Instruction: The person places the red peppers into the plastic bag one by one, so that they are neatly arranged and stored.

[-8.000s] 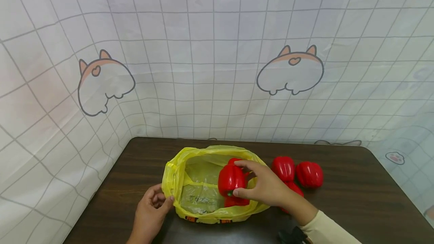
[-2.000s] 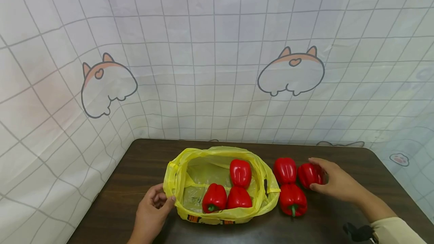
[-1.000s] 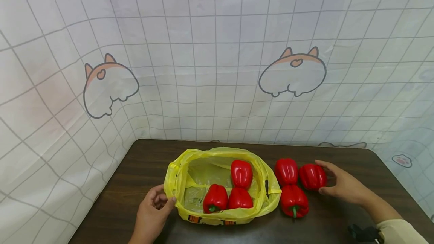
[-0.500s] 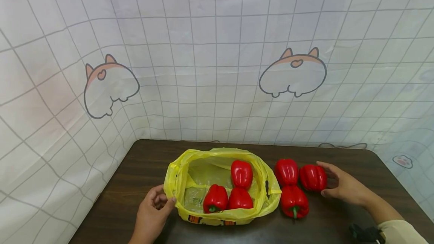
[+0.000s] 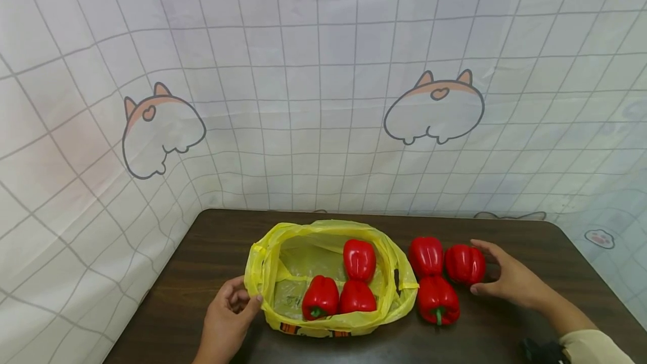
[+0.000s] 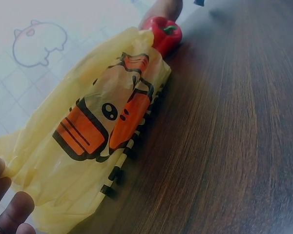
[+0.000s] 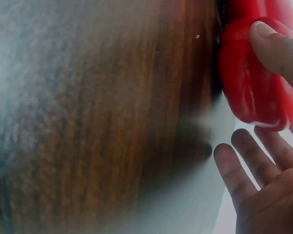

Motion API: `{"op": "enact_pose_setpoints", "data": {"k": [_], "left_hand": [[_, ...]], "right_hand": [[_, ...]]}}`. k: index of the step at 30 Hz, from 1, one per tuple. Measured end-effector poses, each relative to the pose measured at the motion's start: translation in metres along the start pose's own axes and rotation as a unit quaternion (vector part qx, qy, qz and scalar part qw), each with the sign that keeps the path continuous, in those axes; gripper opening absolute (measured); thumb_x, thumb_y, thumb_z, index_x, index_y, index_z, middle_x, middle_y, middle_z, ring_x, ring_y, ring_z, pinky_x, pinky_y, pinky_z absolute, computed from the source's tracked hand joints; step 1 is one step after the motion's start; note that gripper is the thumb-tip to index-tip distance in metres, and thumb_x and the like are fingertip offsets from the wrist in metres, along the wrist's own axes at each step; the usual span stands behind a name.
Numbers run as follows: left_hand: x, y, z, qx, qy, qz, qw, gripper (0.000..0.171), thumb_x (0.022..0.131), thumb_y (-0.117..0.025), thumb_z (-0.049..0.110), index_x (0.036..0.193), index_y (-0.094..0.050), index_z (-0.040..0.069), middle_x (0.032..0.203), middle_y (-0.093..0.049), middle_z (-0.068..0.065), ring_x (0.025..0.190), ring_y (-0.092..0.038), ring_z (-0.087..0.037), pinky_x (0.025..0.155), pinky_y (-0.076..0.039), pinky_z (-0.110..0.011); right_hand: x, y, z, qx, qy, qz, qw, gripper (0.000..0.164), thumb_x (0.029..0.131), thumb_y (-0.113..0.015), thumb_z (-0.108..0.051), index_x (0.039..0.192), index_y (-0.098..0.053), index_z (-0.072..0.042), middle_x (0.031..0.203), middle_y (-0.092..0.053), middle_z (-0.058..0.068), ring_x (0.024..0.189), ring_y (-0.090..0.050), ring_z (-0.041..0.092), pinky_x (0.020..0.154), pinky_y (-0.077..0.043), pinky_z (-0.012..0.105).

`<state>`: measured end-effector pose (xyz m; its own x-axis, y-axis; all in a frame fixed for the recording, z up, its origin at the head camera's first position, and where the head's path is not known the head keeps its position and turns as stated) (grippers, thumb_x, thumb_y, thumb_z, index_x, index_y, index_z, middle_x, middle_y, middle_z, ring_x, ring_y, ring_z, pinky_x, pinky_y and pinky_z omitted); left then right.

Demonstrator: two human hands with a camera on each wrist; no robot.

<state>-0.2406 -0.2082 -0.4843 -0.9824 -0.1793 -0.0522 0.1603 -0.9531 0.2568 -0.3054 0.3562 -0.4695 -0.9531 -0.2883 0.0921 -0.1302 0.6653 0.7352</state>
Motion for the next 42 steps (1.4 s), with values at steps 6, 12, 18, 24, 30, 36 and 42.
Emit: {"op": "enact_pose_setpoints", "data": {"k": [6, 12, 18, 24, 30, 36, 42], "left_hand": [[0.000, 0.000, 0.001, -0.007, 0.000, -0.001, 1.0000, 0.053, 0.094, -0.077, 0.020, 0.139, -0.053, 0.006, 0.101, -0.071, -0.009, 0.090, -0.068, -0.026, 0.072, -0.055, -0.029], [-0.001, 0.000, 0.001, -0.011, -0.004, -0.002, 0.9999, 0.053, 0.094, -0.077, 0.018, 0.139, -0.053, 0.005, 0.100, -0.071, -0.010, 0.089, -0.068, -0.025, 0.072, -0.056, -0.029], [-0.002, 0.002, 0.002, 0.006, -0.004, 0.007, 1.0000, 0.052, 0.094, -0.077, 0.019, 0.138, -0.053, 0.004, 0.099, -0.071, -0.008, 0.087, -0.068, -0.022, 0.071, -0.055, -0.029], [-0.001, 0.002, 0.003, 0.010, -0.004, 0.006, 0.9999, 0.051, 0.094, -0.078, 0.018, 0.138, -0.054, 0.005, 0.097, -0.071, -0.008, 0.086, -0.067, -0.022, 0.070, -0.054, -0.029], [-0.001, 0.002, 0.003, 0.009, -0.008, 0.004, 0.9999, 0.051, 0.094, -0.078, 0.018, 0.138, -0.054, 0.005, 0.097, -0.071, -0.008, 0.085, -0.068, -0.022, 0.070, -0.054, -0.029], [-0.001, 0.002, 0.004, 0.005, -0.012, 0.003, 0.9999, 0.050, 0.094, -0.077, 0.017, 0.137, -0.055, 0.005, 0.097, -0.071, -0.008, 0.085, -0.068, -0.022, 0.069, -0.054, -0.029], [-0.002, 0.002, 0.005, 0.009, -0.016, 0.006, 0.9998, 0.050, 0.093, -0.078, 0.017, 0.136, -0.055, 0.005, 0.096, -0.071, -0.008, 0.083, -0.067, -0.021, 0.068, -0.054, -0.029]], "right_hand": [[0.001, 0.000, 0.003, -0.007, -0.015, 0.007, 1.000, 0.099, 0.077, -0.092, -0.034, 0.152, -0.035, -0.001, 0.143, -0.048, 0.033, 0.117, -0.060, 0.051, 0.085, -0.056, 0.051], [0.000, 0.002, 0.006, -0.025, -0.011, 0.026, 0.999, 0.094, 0.079, -0.092, -0.035, 0.149, -0.040, 0.000, 0.141, -0.053, 0.028, 0.118, -0.061, 0.047, 0.085, -0.055, 0.037], [0.000, 0.006, 0.005, -0.018, -0.023, 0.030, 0.999, 0.093, 0.079, -0.091, -0.035, 0.150, -0.042, 0.000, 0.141, -0.053, 0.029, 0.117, -0.060, 0.047, 0.084, -0.057, 0.048], [-0.001, 0.014, -0.003, 0.009, -0.030, 0.036, 0.999, 0.093, 0.080, -0.090, -0.031, 0.151, -0.039, 0.001, 0.142, -0.051, 0.032, 0.117, -0.060, 0.050, 0.081, -0.059, 0.045], [-0.002, 0.023, -0.019, 0.021, -0.025, 0.040, 0.999, 0.092, 0.081, -0.090, -0.029, 0.152, -0.038, 0.001, 0.142, -0.051, 0.031, 0.117, -0.060, 0.049, 0.079, -0.057, 0.031], [0.000, 0.030, -0.034, 0.032, -0.011, 0.043, 0.998, 0.091, 0.083, -0.089, -0.026, 0.152, -0.037, 0.000, 0.143, -0.050, 0.031, 0.119, -0.058, 0.050, 0.081, -0.056, 0.026], [0.007, 0.030, -0.053, 0.028, 0.002, 0.044, 0.999, 0.090, 0.082, -0.090, -0.027, 0.151, -0.039, -0.001, 0.140, -0.055, 0.028, 0.115, -0.062, 0.043, 0.082, -0.057, 0.029]]}}
Point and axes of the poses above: each hand's wrist, its own x-axis towards the middle knuckle, its own y-axis out of the back of the hand, z = x × y, the point moved 10 cm from there along x, towards the middle knuckle
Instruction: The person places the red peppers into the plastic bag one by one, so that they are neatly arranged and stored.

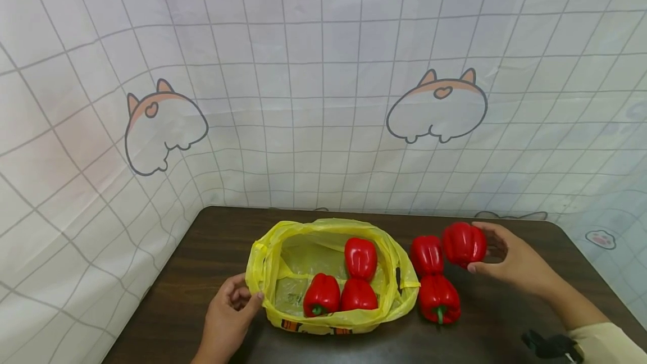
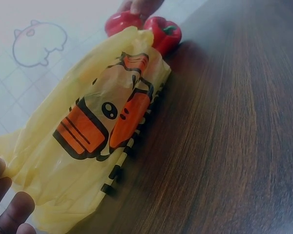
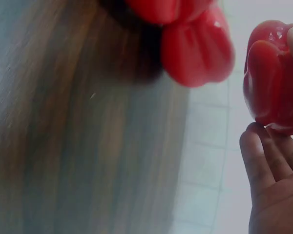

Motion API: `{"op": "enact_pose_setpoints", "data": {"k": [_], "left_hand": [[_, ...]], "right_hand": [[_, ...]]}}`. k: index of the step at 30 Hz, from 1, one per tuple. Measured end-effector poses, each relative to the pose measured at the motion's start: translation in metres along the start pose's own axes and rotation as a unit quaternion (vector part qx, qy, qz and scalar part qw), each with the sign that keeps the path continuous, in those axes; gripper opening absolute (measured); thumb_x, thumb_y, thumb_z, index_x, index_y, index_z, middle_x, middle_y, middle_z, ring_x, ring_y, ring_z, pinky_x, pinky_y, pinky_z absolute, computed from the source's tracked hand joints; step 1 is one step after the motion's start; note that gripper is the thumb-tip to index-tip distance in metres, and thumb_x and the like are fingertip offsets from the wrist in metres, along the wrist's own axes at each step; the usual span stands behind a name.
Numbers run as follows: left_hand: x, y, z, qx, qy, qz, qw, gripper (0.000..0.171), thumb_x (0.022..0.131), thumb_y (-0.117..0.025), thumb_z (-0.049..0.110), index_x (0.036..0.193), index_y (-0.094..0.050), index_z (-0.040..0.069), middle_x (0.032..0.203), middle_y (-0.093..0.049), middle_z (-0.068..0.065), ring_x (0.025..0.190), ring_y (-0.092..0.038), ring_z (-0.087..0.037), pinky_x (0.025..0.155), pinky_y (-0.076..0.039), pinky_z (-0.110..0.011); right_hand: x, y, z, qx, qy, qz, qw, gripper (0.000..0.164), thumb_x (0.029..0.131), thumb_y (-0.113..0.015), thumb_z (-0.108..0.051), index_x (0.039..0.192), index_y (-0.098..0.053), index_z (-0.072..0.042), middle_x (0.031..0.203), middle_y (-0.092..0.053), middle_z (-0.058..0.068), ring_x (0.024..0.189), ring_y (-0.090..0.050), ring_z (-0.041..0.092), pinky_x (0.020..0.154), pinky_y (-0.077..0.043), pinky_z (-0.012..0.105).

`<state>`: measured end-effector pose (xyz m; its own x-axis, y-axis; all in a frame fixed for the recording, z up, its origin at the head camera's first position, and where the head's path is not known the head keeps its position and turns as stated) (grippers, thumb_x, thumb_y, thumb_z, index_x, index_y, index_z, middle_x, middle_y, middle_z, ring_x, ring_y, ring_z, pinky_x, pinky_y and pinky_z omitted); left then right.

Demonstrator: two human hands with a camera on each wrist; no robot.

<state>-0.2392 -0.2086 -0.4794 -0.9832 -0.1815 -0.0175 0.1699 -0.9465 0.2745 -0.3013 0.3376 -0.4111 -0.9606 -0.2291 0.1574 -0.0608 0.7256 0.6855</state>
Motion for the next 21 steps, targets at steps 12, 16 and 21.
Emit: {"op": "enact_pose_setpoints", "data": {"k": [12, 16, 21], "left_hand": [[0.001, -0.001, 0.000, -0.001, -0.003, -0.002, 1.0000, 0.051, 0.093, -0.079, 0.019, 0.136, -0.055, 0.005, 0.096, -0.071, -0.007, 0.083, -0.066, -0.021, 0.067, -0.053, -0.029], [0.000, -0.001, 0.000, -0.002, -0.006, -0.003, 1.0000, 0.051, 0.093, -0.079, 0.019, 0.136, -0.055, 0.005, 0.096, -0.071, -0.008, 0.083, -0.067, -0.021, 0.068, -0.053, -0.029], [0.000, 0.000, -0.001, -0.002, -0.003, -0.003, 1.0000, 0.052, 0.093, -0.079, 0.020, 0.137, -0.054, 0.005, 0.096, -0.071, -0.008, 0.084, -0.067, -0.021, 0.068, -0.053, -0.029]], "right_hand": [[0.013, -0.012, -0.035, -0.006, 0.016, -0.012, 1.000, 0.090, 0.081, -0.091, -0.032, 0.149, -0.041, -0.002, 0.139, -0.057, 0.023, 0.116, -0.063, 0.039, 0.083, -0.058, 0.035], [0.016, -0.017, -0.043, -0.004, 0.019, -0.013, 1.000, 0.089, 0.081, -0.090, -0.033, 0.149, -0.042, -0.002, 0.139, -0.057, 0.022, 0.117, -0.062, 0.039, 0.084, -0.058, 0.042], [0.021, -0.024, -0.051, -0.003, 0.016, -0.016, 1.000, 0.087, 0.081, -0.090, -0.034, 0.148, -0.043, -0.003, 0.137, -0.058, 0.020, 0.116, -0.062, 0.040, 0.085, -0.057, 0.049]]}}
Point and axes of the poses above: each hand's wrist, its own x-axis towards the middle knuckle, its own y-axis out of the back of the hand, z = x × y, the point moved 10 cm from there along x, towards the middle knuckle
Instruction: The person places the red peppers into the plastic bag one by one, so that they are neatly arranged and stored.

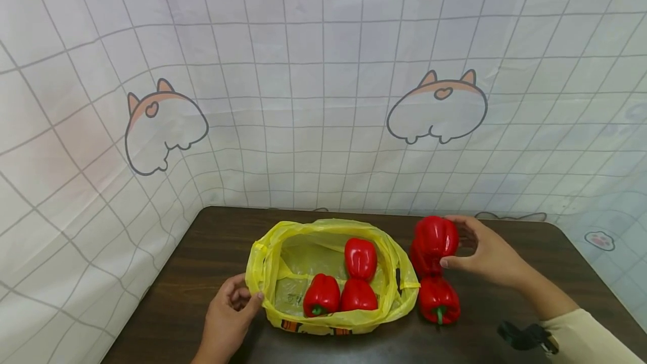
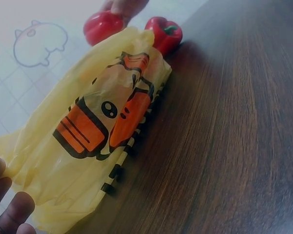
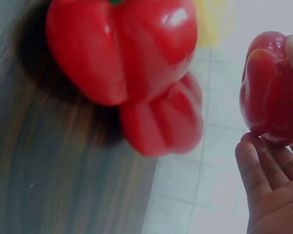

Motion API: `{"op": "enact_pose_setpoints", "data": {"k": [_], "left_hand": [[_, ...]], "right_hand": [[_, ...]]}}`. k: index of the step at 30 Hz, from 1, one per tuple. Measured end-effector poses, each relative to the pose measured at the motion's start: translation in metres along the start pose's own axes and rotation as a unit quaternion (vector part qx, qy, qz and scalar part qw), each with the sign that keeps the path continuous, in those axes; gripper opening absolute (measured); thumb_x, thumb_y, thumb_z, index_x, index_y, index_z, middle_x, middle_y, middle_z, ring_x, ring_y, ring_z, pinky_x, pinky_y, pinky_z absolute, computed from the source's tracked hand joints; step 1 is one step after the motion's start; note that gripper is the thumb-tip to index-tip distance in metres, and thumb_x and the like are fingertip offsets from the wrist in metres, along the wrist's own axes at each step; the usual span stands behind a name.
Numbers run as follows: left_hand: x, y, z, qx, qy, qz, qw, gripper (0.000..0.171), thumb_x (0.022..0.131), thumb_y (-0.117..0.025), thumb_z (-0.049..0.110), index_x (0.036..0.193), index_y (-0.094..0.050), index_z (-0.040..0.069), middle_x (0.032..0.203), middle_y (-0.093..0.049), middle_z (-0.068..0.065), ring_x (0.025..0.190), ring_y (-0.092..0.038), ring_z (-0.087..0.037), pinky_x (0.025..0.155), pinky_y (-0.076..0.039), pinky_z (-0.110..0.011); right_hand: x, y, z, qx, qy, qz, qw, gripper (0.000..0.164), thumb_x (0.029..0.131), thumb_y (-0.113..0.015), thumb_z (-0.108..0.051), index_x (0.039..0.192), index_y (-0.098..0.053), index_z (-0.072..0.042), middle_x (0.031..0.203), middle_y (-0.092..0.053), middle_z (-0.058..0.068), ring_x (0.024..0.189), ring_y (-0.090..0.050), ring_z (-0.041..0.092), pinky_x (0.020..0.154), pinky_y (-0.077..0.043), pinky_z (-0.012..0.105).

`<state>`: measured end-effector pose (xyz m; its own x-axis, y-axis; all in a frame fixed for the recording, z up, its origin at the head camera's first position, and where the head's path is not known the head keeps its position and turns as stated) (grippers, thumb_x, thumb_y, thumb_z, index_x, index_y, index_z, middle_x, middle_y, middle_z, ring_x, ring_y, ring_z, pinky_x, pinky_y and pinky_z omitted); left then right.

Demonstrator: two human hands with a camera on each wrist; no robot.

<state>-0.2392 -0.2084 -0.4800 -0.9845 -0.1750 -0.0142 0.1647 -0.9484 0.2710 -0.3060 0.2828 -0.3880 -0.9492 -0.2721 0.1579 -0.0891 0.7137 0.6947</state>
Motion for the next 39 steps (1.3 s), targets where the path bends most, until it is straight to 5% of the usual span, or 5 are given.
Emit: {"op": "enact_pose_setpoints", "data": {"k": [19, 39], "left_hand": [[0.000, -0.001, -0.002, -0.008, 0.013, -0.002, 0.9999, 0.052, 0.093, -0.079, 0.020, 0.137, -0.055, 0.005, 0.098, -0.070, -0.008, 0.085, -0.067, -0.022, 0.070, -0.055, -0.029], [0.001, -0.001, -0.002, -0.004, 0.012, -0.001, 0.9999, 0.052, 0.093, -0.079, 0.018, 0.137, -0.055, 0.005, 0.096, -0.071, -0.008, 0.084, -0.067, -0.021, 0.068, -0.054, -0.029]], "right_hand": [[0.020, -0.035, -0.026, 0.043, 0.007, -0.027, 0.999, 0.087, 0.078, -0.092, -0.033, 0.146, -0.044, -0.008, 0.135, -0.059, 0.016, 0.117, -0.062, 0.037, 0.083, -0.059, 0.044], [0.035, -0.063, -0.052, 0.022, 0.016, -0.036, 0.999, 0.086, 0.077, -0.091, -0.038, 0.145, -0.045, -0.014, 0.130, -0.063, 0.006, 0.117, -0.062, 0.030, 0.087, -0.057, 0.048]]}}
Point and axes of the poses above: each hand's wrist, its own x-axis towards the middle knuckle, its own y-axis out of the back of the hand, z = x × y, the point moved 10 cm from there along x, towards the middle knuckle
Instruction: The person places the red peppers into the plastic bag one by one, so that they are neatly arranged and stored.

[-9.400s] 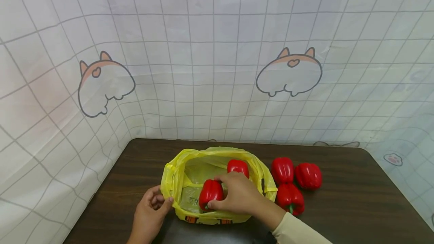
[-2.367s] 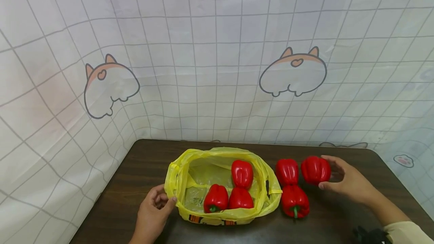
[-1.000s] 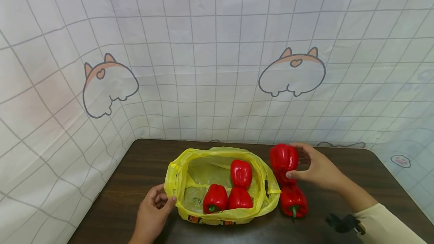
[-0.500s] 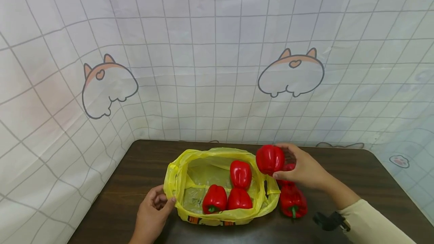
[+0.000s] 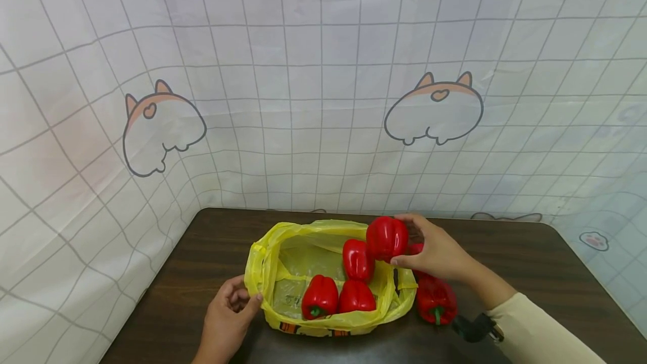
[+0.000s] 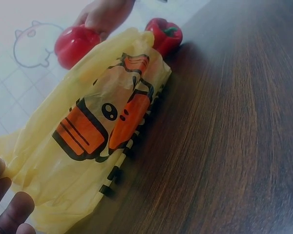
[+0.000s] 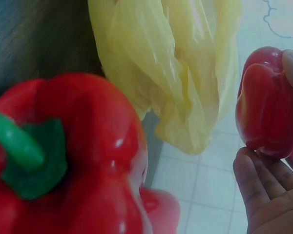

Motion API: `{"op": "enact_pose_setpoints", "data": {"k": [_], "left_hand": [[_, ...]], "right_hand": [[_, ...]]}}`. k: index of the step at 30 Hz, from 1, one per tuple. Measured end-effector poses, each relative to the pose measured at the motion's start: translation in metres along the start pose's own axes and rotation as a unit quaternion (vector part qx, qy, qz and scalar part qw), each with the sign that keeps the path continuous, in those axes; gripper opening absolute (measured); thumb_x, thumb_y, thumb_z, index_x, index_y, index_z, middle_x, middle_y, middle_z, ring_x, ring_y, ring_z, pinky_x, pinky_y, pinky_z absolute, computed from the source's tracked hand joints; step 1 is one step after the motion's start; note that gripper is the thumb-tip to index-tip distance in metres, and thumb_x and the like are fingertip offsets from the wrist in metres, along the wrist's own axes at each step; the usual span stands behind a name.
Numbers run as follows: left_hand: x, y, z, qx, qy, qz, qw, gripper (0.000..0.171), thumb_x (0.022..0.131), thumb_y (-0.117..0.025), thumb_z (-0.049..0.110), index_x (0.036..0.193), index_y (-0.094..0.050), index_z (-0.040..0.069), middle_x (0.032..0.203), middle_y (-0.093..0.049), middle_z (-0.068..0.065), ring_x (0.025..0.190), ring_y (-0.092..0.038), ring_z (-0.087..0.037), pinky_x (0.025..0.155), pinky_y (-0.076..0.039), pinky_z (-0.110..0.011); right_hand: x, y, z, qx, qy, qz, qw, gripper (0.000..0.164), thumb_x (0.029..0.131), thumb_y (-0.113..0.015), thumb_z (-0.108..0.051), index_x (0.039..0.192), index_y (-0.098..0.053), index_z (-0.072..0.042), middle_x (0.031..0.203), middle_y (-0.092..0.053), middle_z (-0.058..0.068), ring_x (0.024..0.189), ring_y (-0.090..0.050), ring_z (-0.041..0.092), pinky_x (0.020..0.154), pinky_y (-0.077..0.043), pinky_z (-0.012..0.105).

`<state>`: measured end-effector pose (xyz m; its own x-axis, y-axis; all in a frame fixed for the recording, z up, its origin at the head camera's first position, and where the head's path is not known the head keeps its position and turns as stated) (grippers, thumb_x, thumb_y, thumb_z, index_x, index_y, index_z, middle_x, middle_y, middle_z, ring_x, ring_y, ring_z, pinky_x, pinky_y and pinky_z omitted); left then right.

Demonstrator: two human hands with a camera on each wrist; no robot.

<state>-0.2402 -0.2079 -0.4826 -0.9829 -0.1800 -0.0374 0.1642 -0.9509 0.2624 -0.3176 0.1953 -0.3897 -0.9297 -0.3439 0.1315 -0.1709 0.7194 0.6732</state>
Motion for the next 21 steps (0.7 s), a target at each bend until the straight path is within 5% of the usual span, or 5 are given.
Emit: {"op": "enact_pose_setpoints", "data": {"k": [21], "left_hand": [[-0.001, -0.001, 0.000, 0.000, 0.000, -0.006, 1.0000, 0.053, 0.094, -0.078, 0.020, 0.139, -0.053, 0.005, 0.098, -0.071, -0.008, 0.087, -0.068, -0.021, 0.071, -0.055, -0.029]], "right_hand": [[0.009, -0.022, -0.015, 0.016, 0.011, -0.007, 1.000, 0.089, 0.075, -0.093, -0.038, 0.146, -0.046, -0.010, 0.134, -0.062, 0.005, 0.121, -0.063, 0.029, 0.095, -0.054, 0.047]]}}
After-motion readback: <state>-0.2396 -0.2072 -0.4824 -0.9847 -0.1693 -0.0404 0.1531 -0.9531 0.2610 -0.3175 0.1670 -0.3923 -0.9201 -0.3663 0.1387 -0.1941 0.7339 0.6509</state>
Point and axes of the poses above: each hand's wrist, its own x-axis towards the middle knuckle, its own y-axis out of the back of the hand, z = x × y, the point moved 10 cm from there along x, towards the middle knuckle
